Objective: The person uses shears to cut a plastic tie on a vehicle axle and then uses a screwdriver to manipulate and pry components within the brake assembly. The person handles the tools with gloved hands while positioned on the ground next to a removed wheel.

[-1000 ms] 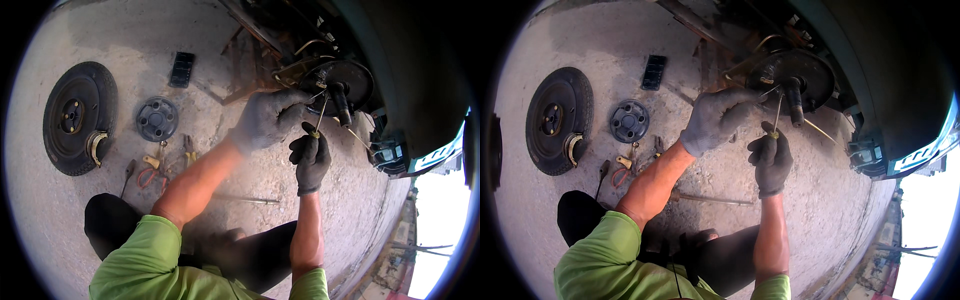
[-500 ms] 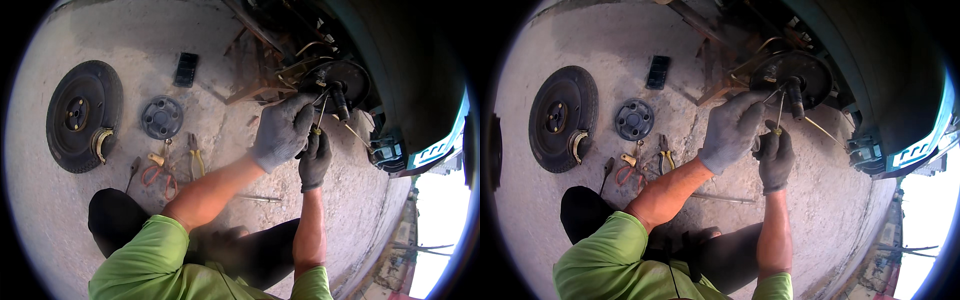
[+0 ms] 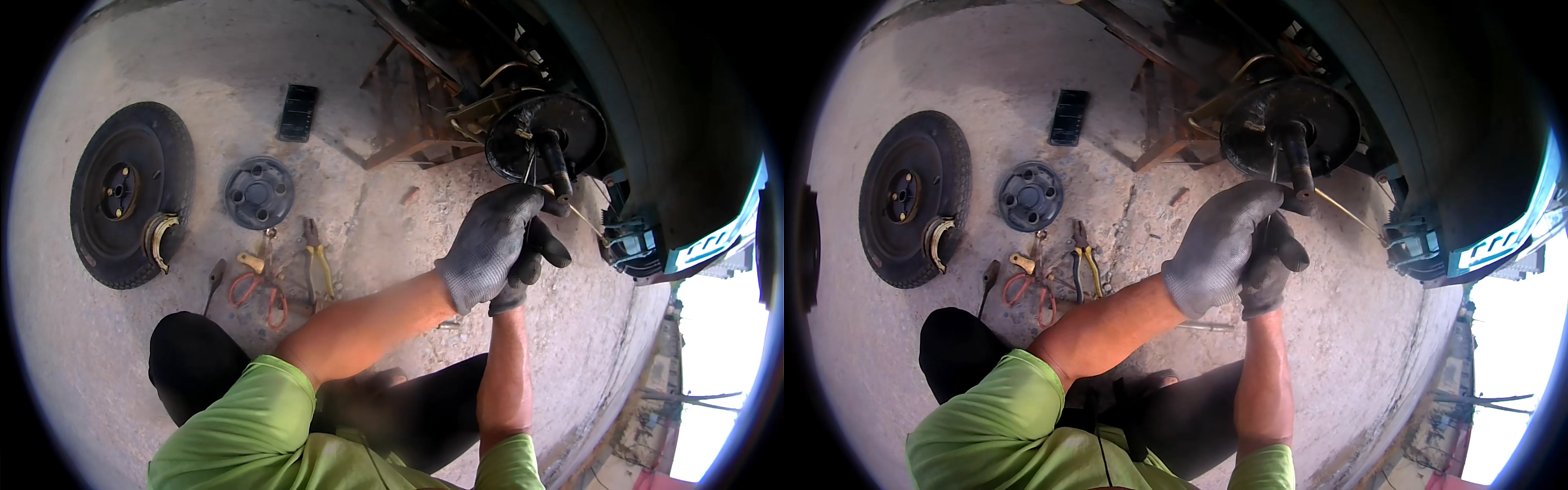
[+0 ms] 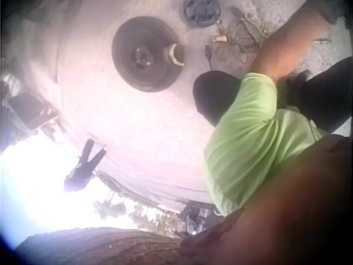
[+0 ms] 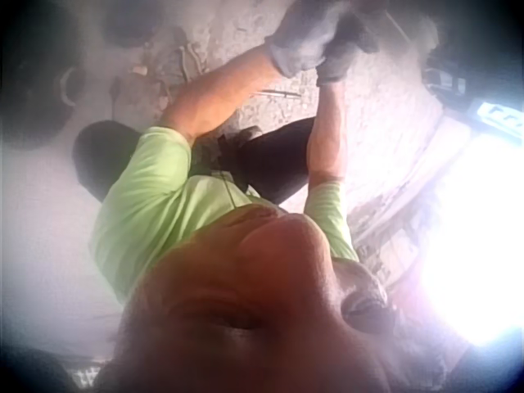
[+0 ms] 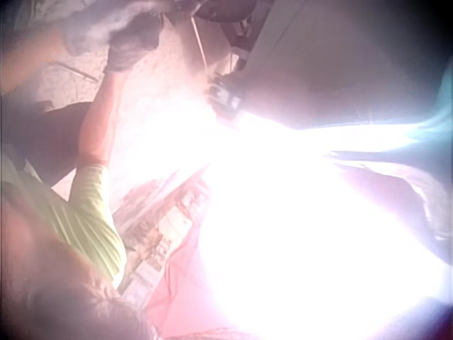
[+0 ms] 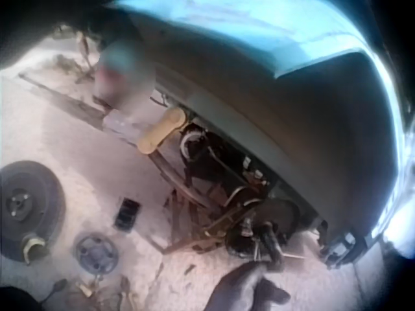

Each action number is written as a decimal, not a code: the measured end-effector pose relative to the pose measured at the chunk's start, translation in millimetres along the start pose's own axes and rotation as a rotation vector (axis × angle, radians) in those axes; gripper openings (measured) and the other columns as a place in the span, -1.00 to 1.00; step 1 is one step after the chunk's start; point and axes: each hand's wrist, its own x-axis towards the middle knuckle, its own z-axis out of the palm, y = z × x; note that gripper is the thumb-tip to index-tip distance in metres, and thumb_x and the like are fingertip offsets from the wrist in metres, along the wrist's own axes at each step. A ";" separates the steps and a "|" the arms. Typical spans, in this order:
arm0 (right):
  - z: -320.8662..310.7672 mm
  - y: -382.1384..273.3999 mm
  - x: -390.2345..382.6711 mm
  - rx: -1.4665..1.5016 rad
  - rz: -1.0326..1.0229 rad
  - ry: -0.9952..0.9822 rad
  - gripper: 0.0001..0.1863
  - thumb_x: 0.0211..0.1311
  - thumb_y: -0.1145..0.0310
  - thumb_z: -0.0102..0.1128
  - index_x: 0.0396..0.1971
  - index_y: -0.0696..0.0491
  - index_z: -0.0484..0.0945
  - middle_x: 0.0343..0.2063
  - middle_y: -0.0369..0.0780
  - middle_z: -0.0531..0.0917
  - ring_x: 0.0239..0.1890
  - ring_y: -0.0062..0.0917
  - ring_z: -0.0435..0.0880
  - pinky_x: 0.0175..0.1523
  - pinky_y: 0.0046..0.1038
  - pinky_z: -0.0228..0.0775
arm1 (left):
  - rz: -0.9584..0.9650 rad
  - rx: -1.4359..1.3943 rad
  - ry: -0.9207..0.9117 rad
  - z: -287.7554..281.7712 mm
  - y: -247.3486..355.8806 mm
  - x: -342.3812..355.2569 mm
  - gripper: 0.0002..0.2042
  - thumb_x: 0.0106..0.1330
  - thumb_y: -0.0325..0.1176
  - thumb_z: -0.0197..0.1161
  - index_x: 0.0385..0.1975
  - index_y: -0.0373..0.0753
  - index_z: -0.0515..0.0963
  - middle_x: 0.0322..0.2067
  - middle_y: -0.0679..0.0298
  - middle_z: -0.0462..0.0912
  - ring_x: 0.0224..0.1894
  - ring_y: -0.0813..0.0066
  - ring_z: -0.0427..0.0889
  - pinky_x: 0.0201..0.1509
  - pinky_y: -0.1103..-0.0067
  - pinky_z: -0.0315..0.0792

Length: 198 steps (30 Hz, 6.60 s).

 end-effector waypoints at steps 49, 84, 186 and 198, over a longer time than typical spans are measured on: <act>-31.3 -9.8 -23.2 0.336 0.594 -0.279 -0.59 0.50 0.18 0.08 -0.07 0.31 0.56 -0.39 -0.15 0.74 -0.42 -0.59 0.69 -0.26 -0.53 0.53 | 0.423 0.587 0.384 -1.2 -13.3 30.0 -0.82 0.46 -0.32 0.12 -0.27 -0.27 0.62 -0.62 0.26 0.52 -0.73 0.53 0.47 -0.52 0.52 0.45; -34.3 -86.5 4.9 0.666 0.360 -0.066 -0.53 0.46 0.32 0.03 0.24 0.28 0.42 -0.07 -0.13 0.64 -0.06 -0.49 0.66 0.12 -0.41 0.50 | 0.376 0.517 0.196 -16.9 2.3 50.9 -0.72 0.44 -0.26 0.07 -0.22 -0.33 0.64 -0.33 0.12 0.75 -0.40 0.46 0.74 -0.19 0.59 0.58; -69.3 -10.0 83.5 1.100 0.658 -0.375 -0.70 0.53 0.38 -0.04 -0.11 0.34 0.58 -0.70 -0.45 0.26 -0.72 -0.78 0.17 -0.58 -0.64 0.04 | 1.461 1.894 -0.107 -54.5 95.5 121.4 -0.71 0.49 -0.30 0.13 0.15 -0.04 0.59 0.00 0.18 0.69 0.02 0.21 0.68 0.14 0.39 0.60; -93.4 4.1 118.9 0.608 0.459 -0.643 -0.71 0.54 0.41 -0.02 0.03 0.19 0.63 -0.69 -0.45 0.33 -0.72 -0.82 0.23 -0.61 -0.65 0.01 | 1.559 2.040 -0.226 -48.4 112.4 107.1 -0.52 0.36 -0.40 0.22 0.30 -0.25 0.44 0.16 -0.02 0.56 0.17 0.01 0.55 0.27 0.26 0.48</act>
